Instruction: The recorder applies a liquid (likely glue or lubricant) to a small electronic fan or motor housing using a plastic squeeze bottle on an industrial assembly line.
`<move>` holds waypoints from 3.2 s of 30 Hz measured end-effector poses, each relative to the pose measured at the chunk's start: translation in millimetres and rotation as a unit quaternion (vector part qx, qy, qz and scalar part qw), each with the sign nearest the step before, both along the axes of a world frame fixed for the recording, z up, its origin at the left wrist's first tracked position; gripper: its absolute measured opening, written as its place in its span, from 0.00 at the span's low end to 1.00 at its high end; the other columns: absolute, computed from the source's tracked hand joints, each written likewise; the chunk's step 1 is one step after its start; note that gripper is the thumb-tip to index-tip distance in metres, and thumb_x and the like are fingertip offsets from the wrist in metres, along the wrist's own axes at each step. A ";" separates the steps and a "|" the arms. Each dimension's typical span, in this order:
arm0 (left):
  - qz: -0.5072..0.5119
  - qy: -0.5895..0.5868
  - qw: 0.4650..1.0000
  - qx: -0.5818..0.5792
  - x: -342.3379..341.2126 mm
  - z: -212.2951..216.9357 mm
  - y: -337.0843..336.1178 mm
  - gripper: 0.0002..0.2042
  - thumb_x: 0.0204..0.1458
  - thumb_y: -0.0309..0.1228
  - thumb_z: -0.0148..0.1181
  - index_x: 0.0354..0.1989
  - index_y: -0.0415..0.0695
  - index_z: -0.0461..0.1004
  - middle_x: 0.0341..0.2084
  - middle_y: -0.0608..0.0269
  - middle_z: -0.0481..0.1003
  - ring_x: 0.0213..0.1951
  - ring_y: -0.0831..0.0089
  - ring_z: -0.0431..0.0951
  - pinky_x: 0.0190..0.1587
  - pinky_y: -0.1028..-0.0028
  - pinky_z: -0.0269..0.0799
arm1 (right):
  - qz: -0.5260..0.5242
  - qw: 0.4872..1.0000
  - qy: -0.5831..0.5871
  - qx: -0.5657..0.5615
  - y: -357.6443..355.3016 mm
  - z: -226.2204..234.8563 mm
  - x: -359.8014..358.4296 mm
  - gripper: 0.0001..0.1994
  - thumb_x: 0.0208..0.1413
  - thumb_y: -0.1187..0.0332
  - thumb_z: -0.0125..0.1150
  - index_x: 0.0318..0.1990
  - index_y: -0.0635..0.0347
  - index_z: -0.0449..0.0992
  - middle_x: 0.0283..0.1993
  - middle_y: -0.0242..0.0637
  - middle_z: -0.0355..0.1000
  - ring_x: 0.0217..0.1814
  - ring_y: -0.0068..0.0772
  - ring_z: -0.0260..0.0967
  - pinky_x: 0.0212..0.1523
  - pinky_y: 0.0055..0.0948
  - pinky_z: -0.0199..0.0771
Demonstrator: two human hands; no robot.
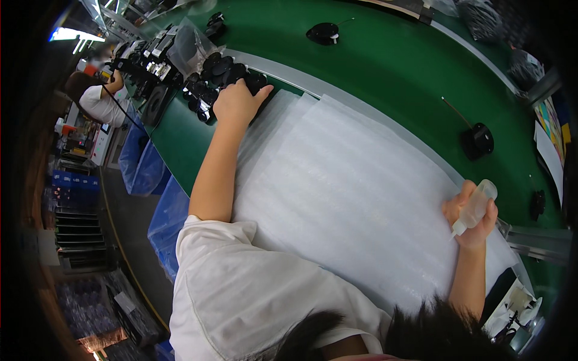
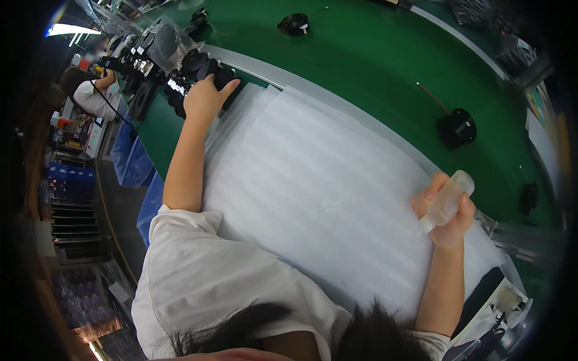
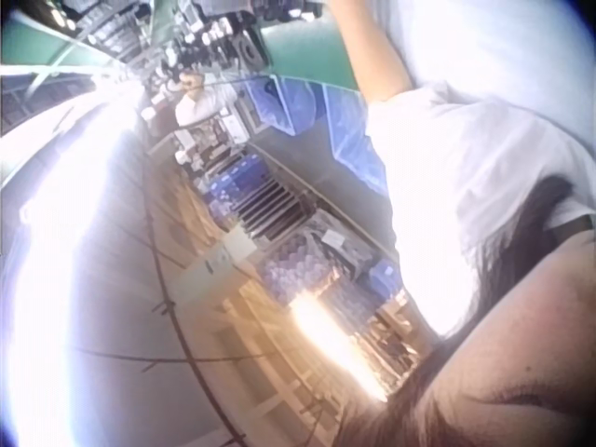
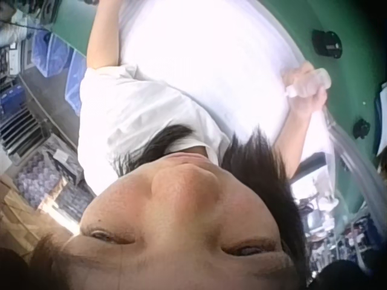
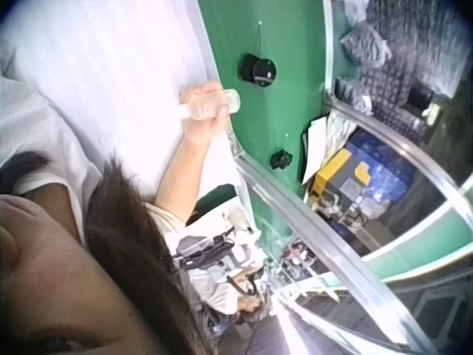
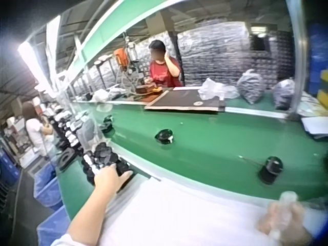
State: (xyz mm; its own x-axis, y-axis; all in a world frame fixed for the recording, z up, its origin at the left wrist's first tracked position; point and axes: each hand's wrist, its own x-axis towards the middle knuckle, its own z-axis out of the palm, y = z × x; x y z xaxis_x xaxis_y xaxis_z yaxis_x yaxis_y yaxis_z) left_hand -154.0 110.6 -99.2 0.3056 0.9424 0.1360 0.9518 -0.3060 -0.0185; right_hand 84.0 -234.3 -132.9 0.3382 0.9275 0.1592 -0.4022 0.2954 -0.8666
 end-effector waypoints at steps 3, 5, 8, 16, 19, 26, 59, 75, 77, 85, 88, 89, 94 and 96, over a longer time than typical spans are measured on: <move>-0.018 -0.011 0.997 0.070 -1.7 -8.8 2.4 0.37 0.37 0.62 0.48 0.44 0.39 0.68 0.35 0.51 0.72 0.39 0.60 0.72 0.37 0.67 0.68 | 0.011 1.000 -0.002 -0.002 0.4 -0.4 2.0 0.26 0.47 0.42 0.39 0.25 0.60 0.62 0.07 0.29 0.54 0.07 0.20 0.47 0.14 0.21 0.44; -0.015 -0.008 0.998 0.059 0.1 -6.3 0.3 0.37 0.37 0.62 0.48 0.46 0.39 0.67 0.38 0.51 0.71 0.41 0.60 0.71 0.38 0.67 0.68 | 0.008 1.000 -0.003 -0.003 0.2 -2.2 1.5 0.26 0.47 0.42 0.39 0.25 0.60 0.61 0.07 0.30 0.54 0.07 0.20 0.47 0.15 0.21 0.45; 0.003 -0.005 0.999 0.041 -0.3 -5.2 0.0 0.37 0.38 0.62 0.47 0.45 0.40 0.67 0.37 0.52 0.71 0.41 0.60 0.71 0.40 0.67 0.67 | -0.005 1.000 0.019 0.001 0.4 -3.2 0.8 0.25 0.47 0.42 0.39 0.26 0.60 0.62 0.08 0.30 0.55 0.08 0.20 0.47 0.15 0.20 0.45; 0.005 -0.004 0.998 0.059 -1.5 -8.9 3.3 0.36 0.39 0.61 0.47 0.44 0.39 0.68 0.37 0.51 0.71 0.41 0.59 0.71 0.39 0.66 0.67 | -0.012 1.000 0.012 -0.009 0.4 -0.8 -1.4 0.26 0.47 0.41 0.39 0.27 0.60 0.63 0.10 0.32 0.58 0.11 0.20 0.50 0.17 0.20 0.46; -0.001 -0.006 0.998 0.070 -1.0 -10.9 5.8 0.35 0.40 0.60 0.47 0.44 0.39 0.68 0.37 0.50 0.71 0.40 0.58 0.71 0.39 0.65 0.67 | -0.018 1.000 0.009 -0.007 0.5 -1.2 -1.3 0.26 0.46 0.41 0.40 0.27 0.60 0.63 0.11 0.32 0.58 0.11 0.20 0.50 0.17 0.20 0.47; -0.016 -0.017 0.995 0.096 -3.5 -16.9 9.3 0.33 0.40 0.57 0.50 0.44 0.38 0.68 0.36 0.49 0.69 0.40 0.57 0.71 0.38 0.64 0.68 | -0.015 1.000 0.003 -0.016 1.2 0.4 -2.6 0.26 0.46 0.41 0.40 0.27 0.60 0.63 0.12 0.33 0.59 0.12 0.21 0.51 0.18 0.20 0.49; -0.425 -0.056 0.883 -0.193 224.8 5.5 15.8 0.36 0.29 0.49 0.63 0.48 0.39 0.63 0.36 0.51 0.72 0.40 0.63 0.72 0.43 0.72 0.65 | -0.030 0.995 0.043 -0.084 5.5 7.4 -6.8 0.27 0.42 0.42 0.46 0.29 0.64 0.66 0.16 0.36 0.64 0.14 0.20 0.59 0.12 0.17 0.55; -0.400 -0.519 0.594 -0.466 149.7 -13.0 -140.9 0.35 0.28 0.21 0.65 0.46 0.38 0.49 0.39 0.52 0.64 0.41 0.69 0.68 0.41 0.72 0.69 | -0.174 0.984 0.016 -0.034 -2.5 23.4 -25.9 0.29 0.40 0.42 0.51 0.34 0.62 0.63 0.21 0.36 0.63 0.17 0.22 0.60 0.17 0.18 0.60; -0.545 -0.554 0.567 -0.273 125.6 -22.1 -152.8 0.35 0.27 0.20 0.66 0.47 0.42 0.52 0.40 0.53 0.62 0.41 0.68 0.67 0.40 0.71 0.68 | -0.276 0.960 -0.055 0.013 -5.1 38.4 -35.2 0.30 0.40 0.42 0.53 0.38 0.62 0.60 0.24 0.36 0.62 0.20 0.24 0.59 0.22 0.21 0.58; -0.785 -0.432 0.393 -0.207 125.4 -3.3 -166.4 0.14 0.38 0.27 0.49 0.31 0.27 0.63 0.22 0.51 0.67 0.23 0.59 0.65 0.24 0.70 0.63 | -0.372 0.745 -0.541 0.119 -26.9 67.9 -54.8 0.28 0.40 0.45 0.58 0.44 0.49 0.55 0.28 0.34 0.59 0.24 0.29 0.56 0.29 0.32 0.50; -0.779 -0.445 0.381 -0.224 125.0 -2.8 -171.1 0.12 0.34 0.27 0.50 0.26 0.28 0.65 0.23 0.49 0.66 0.23 0.58 0.65 0.21 0.69 0.64 | -0.360 0.728 -0.579 0.078 -28.8 71.4 -64.6 0.26 0.41 0.47 0.57 0.43 0.48 0.55 0.28 0.33 0.59 0.24 0.30 0.56 0.29 0.33 0.49; -0.777 -0.445 0.382 -0.227 122.7 -3.4 -171.9 0.12 0.34 0.27 0.50 0.26 0.28 0.65 0.23 0.49 0.66 0.23 0.58 0.65 0.21 0.69 0.64 | -0.363 0.712 -0.597 0.074 -28.6 70.8 -66.6 0.25 0.42 0.48 0.57 0.43 0.48 0.55 0.27 0.33 0.59 0.24 0.30 0.56 0.29 0.33 0.49; -0.775 -0.424 0.414 -0.223 113.0 -3.6 -172.0 0.10 0.35 0.26 0.50 0.24 0.29 0.65 0.25 0.48 0.66 0.24 0.55 0.66 0.22 0.70 0.66 | -0.369 0.708 -0.596 0.083 -24.7 67.0 -69.2 0.23 0.43 0.50 0.56 0.42 0.49 0.56 0.28 0.33 0.60 0.24 0.30 0.56 0.29 0.33 0.49; -0.778 -0.417 0.410 -0.230 115.4 -3.9 -170.8 0.11 0.35 0.26 0.50 0.25 0.29 0.65 0.25 0.48 0.66 0.24 0.55 0.66 0.23 0.70 0.67 | -0.365 0.706 -0.601 0.081 -25.4 68.3 -69.6 0.23 0.43 0.50 0.56 0.42 0.49 0.56 0.28 0.34 0.60 0.24 0.30 0.56 0.29 0.33 0.49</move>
